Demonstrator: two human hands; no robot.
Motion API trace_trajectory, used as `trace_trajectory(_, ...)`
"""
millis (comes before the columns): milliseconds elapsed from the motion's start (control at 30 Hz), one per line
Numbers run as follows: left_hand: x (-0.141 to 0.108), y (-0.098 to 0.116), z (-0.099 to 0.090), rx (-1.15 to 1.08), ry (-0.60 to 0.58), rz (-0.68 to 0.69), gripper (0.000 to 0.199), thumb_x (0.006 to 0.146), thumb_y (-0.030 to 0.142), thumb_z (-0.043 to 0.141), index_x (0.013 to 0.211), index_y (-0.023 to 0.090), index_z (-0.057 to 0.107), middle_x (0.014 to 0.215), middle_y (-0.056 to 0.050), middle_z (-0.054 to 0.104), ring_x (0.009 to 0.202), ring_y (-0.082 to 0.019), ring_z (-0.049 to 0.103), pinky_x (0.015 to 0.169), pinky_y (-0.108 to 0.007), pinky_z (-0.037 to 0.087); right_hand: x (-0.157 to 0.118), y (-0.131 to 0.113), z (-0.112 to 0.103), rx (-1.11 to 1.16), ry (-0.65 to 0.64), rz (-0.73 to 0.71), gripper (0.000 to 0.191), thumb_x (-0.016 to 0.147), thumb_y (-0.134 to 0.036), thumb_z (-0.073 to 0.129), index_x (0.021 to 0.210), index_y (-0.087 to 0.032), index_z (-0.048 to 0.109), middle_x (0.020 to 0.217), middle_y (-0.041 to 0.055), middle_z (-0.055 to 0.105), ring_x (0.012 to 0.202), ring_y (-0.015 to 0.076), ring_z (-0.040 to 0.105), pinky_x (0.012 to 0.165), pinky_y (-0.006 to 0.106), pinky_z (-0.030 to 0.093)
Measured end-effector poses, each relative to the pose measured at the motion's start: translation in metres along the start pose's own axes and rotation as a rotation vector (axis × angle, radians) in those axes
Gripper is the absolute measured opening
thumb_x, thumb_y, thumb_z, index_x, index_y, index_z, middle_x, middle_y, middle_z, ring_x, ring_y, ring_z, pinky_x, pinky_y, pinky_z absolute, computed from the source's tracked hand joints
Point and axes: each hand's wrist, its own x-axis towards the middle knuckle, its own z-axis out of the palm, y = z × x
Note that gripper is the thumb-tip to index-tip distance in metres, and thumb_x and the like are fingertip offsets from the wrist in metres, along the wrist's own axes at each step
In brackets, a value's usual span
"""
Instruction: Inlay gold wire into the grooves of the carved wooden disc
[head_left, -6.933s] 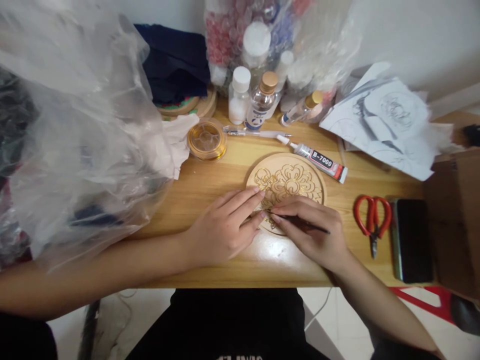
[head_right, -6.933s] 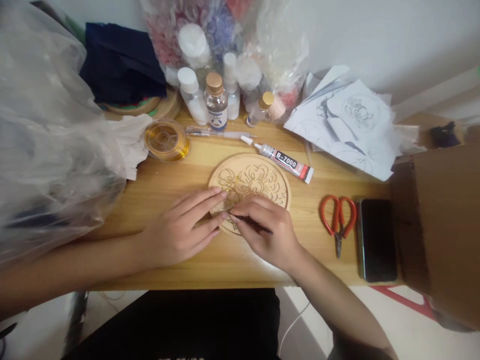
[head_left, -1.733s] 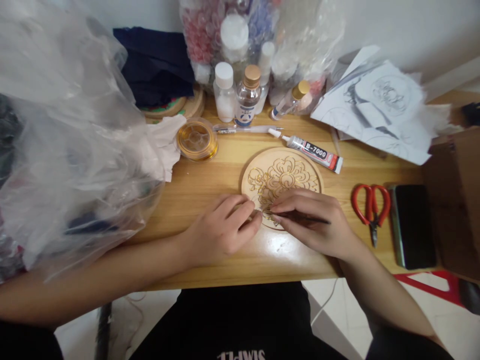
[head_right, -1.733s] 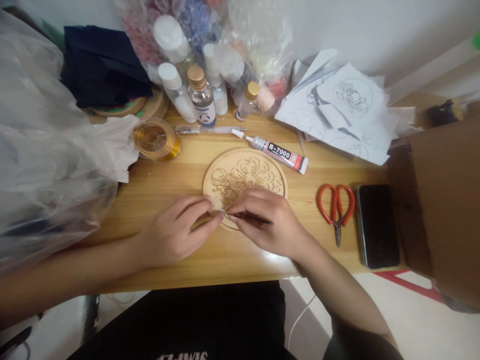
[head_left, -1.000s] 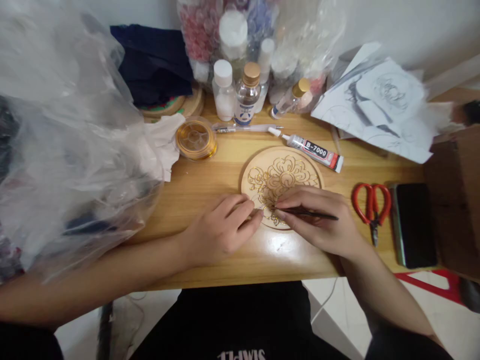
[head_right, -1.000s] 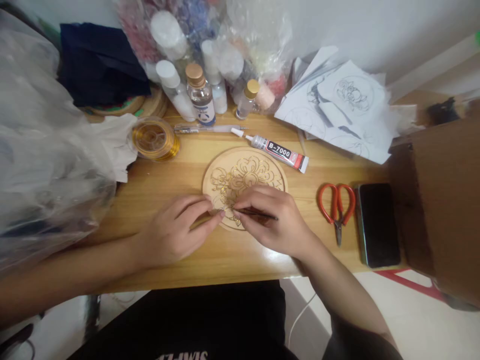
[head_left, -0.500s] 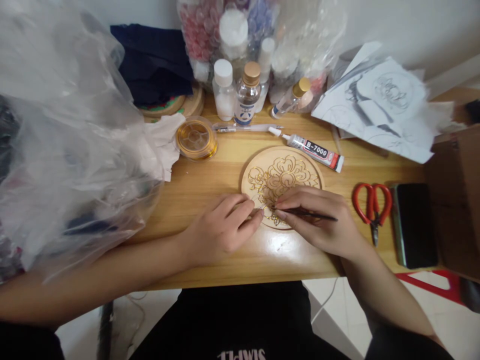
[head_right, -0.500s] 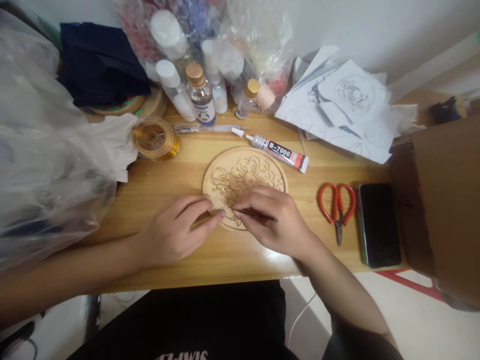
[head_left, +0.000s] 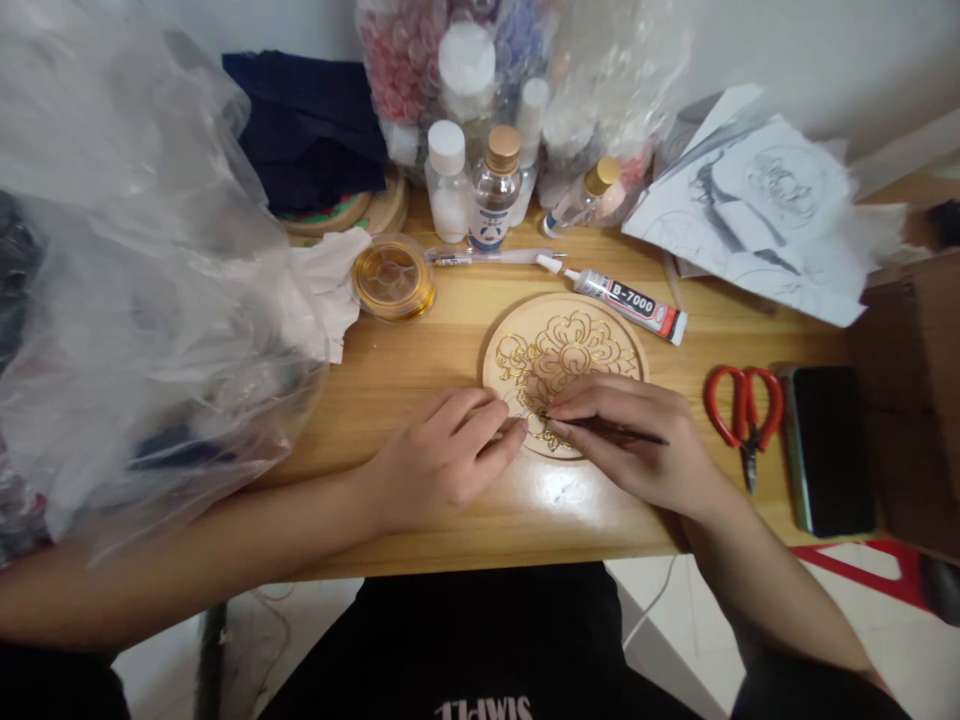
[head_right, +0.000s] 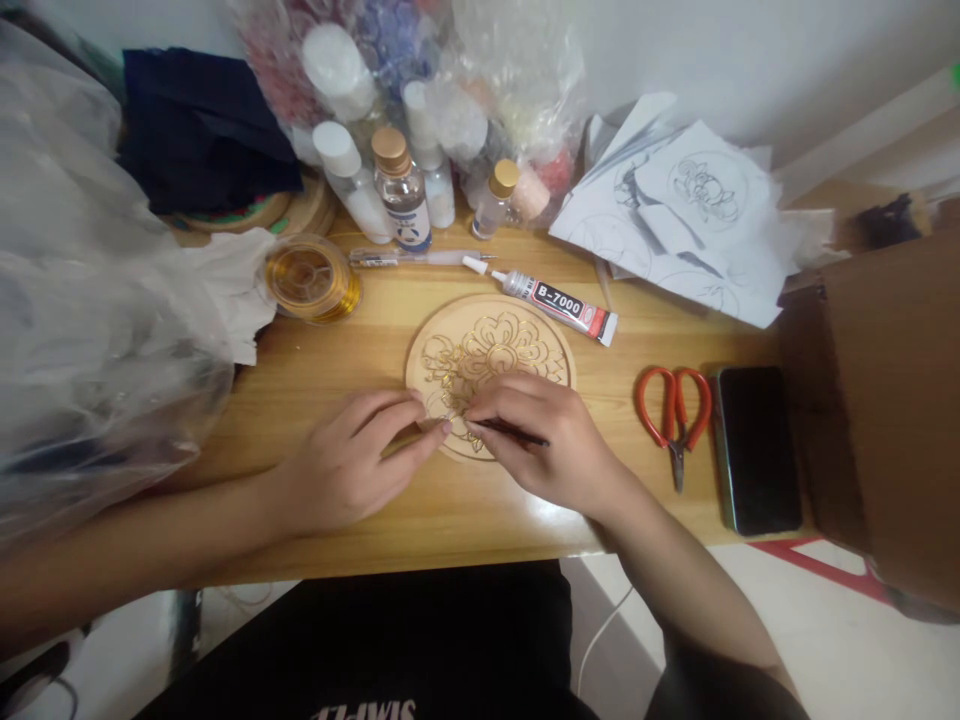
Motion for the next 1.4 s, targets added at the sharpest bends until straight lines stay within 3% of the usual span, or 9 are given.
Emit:
trace_trajectory(1233, 0.0005, -0.0006, -0.0003, -0.044, -0.026, -0.01, 0.024, 0.084, 0.009, 0.052, 0.106, 0.005, 0.06, 0.094, -0.01, 0.066, 0.092, -0.021, 0.061, 0.08, -0.034, 0.053, -0.0018, 0.0019, -0.0001, -0.023, -0.01, -0.013, 0.012, 0.083, -0.01, 0.06, 0.092, -0.018, 0.063, 0.086, 0.005, 0.068, 0.08, 0.0154, 0.065, 0.07, 0.029, 0.053)
trace_trajectory(1400, 0.002, -0.0009, -0.002, -0.031, -0.005, -0.015, 0.022, 0.084, 0.013, 0.056, 0.105, 0.009, 0.062, 0.093, -0.008, 0.065, 0.089, -0.019, 0.06, 0.078, -0.033, 0.053, -0.0017, 0.0018, 0.0002, -0.012, -0.007, -0.013, 0.012, 0.082, -0.011, 0.06, 0.092, -0.018, 0.063, 0.086, 0.0047, 0.068, 0.08, 0.0149, 0.065, 0.069, 0.029, 0.053)
